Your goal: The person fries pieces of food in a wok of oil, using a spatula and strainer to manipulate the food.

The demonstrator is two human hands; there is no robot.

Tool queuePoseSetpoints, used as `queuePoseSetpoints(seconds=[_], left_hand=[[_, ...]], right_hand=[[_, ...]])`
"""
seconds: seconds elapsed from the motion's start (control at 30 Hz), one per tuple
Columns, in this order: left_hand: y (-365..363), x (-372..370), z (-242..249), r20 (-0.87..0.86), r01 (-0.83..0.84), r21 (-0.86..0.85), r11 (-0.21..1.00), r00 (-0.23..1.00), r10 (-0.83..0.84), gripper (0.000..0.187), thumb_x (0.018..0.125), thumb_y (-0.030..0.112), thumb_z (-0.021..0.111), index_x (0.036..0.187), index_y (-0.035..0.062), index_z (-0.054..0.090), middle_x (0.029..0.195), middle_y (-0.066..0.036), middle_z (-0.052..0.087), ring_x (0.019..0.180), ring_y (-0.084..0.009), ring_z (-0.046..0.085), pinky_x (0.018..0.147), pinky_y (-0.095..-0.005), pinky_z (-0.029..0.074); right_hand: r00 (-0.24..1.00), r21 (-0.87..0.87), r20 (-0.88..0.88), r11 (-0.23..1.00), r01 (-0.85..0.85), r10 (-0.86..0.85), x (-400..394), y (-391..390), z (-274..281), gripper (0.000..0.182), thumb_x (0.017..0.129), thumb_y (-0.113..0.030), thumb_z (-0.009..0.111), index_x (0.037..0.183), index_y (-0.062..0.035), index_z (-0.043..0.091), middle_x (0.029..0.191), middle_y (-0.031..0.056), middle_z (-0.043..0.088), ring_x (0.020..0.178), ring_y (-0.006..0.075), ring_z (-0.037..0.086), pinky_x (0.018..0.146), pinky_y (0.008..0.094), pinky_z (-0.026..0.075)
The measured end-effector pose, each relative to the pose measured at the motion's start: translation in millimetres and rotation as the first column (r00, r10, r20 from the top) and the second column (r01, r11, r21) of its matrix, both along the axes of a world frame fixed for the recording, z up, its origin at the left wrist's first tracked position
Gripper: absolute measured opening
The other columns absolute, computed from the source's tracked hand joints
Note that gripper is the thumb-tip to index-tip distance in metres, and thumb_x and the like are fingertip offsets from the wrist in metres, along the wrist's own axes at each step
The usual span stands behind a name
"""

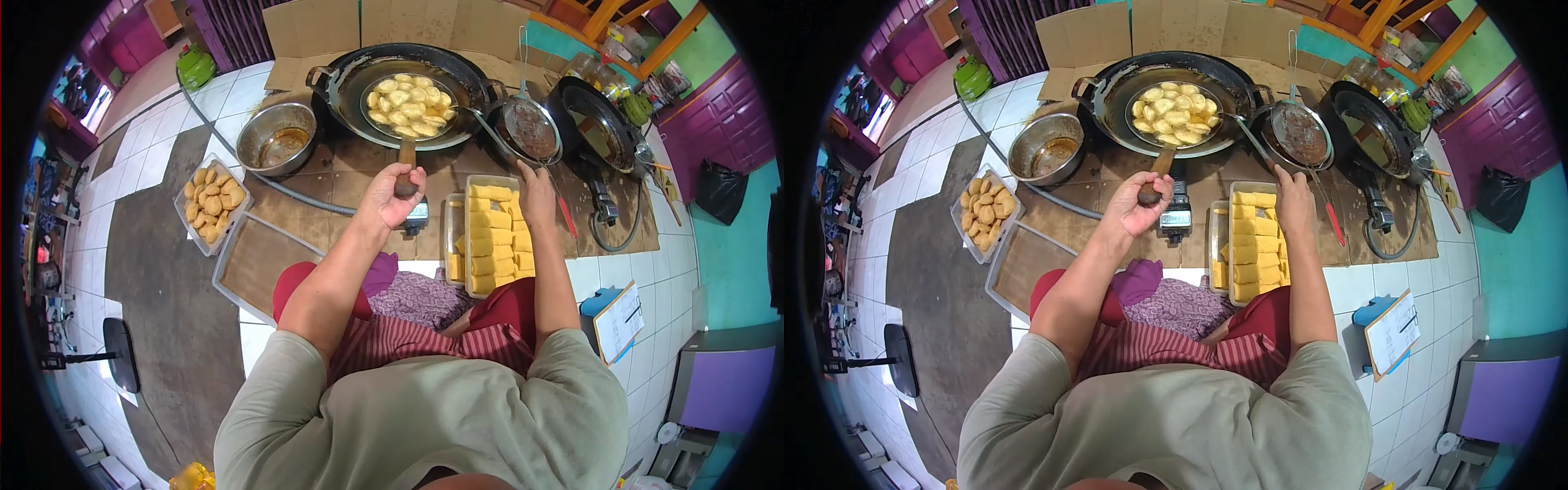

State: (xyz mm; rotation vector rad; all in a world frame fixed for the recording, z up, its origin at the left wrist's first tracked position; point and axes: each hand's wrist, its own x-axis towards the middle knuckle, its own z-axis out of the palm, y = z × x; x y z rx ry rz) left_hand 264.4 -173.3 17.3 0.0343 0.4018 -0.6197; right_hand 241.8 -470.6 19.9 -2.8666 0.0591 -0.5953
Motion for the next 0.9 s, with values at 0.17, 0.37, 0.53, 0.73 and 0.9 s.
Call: queuePoseSetpoints(seconds=[0.17, 0.37, 0.53, 0.73, 0.9], left_hand=[[-1.1, -2.4, 3.7, 0.003, -0.023, 0.018, 1.000, 1.000, 0.023, 0.028, 0.078, -0.004, 0.056, 0.099, -0.0110, 0.039, 0.087, -0.015, 0.047, 0.065, -0.0162, 0.052, 0.059, -0.0241, 0.051], [-2.6, 1.1, -1.5, -0.010, -0.015, 0.020, 1.000, 1.000, 0.016, 0.025, 0.078, -0.003, 0.056, 0.096, -0.0105, 0.041, 0.087, -0.015, 0.049, 0.065, -0.0160, 0.052, 0.059, -0.0237, 0.052], [-5.0, -1.9, -0.7, -0.010, -0.029, 0.042, 0.999, 1.000, 0.029, 0.021, 0.078, -0.003, 0.055, 0.093, -0.0093, 0.042, 0.086, -0.015, 0.050, 0.065, -0.0159, 0.053, 0.060, -0.0234, 0.052], [-6.2, -1.8, -1.2, -0.007, -0.040, 0.064, 0.997, 0.999, 0.041, 0.020, 0.078, -0.003, 0.056, 0.093, -0.0091, 0.043, 0.086, -0.014, 0.051, 0.066, -0.0162, 0.053, 0.060, -0.0235, 0.052], [-4.1, 0.6, -8.2, 0.009, -0.023, 0.025, 0.999, 1.000, 0.022, 0.020, 0.078, -0.003, 0.056, 0.092, -0.0090, 0.043, 0.085, -0.014, 0.051, 0.066, -0.0165, 0.054, 0.060, -0.0237, 0.052]], right_hand=[[0.999, -0.016, 0.022, 0.999, -0.028, 0.028, 10.8, 7.7, -0.6, 0.035, 0.084, -0.008, 0.054, 0.119, -0.0127, 0.055, 0.096, 0.0166, 0.052, 0.092, 0.0349, 0.056, 0.078, 0.0432, 0.046], [0.996, 0.081, 0.074, 0.995, -0.056, 0.050, 11.8, 18.3, -4.4, 0.035, 0.083, -0.010, 0.057, 0.118, -0.0128, 0.056, 0.092, 0.0159, 0.054, 0.087, 0.0349, 0.057, 0.077, 0.0427, 0.046], [0.993, 0.262, 0.036, 0.958, -0.120, 0.115, -5.8, 60.0, -3.9, 0.032, 0.083, -0.013, 0.059, 0.116, -0.0119, 0.057, 0.091, 0.0167, 0.057, 0.086, 0.0348, 0.057, 0.076, 0.0422, 0.046], [0.978, 0.324, 0.011, 0.925, -0.199, 0.207, 1.5, 97.5, -36.9, 0.031, 0.085, -0.014, 0.057, 0.116, -0.0112, 0.057, 0.095, 0.0173, 0.057, 0.089, 0.0359, 0.057, 0.078, 0.0416, 0.046], [0.990, 0.341, 0.056, 0.930, -0.139, 0.127, 10.6, 91.9, -45.4, 0.032, 0.085, -0.015, 0.056, 0.116, -0.0101, 0.057, 0.094, 0.0179, 0.057, 0.087, 0.0363, 0.057, 0.076, 0.0417, 0.046]])
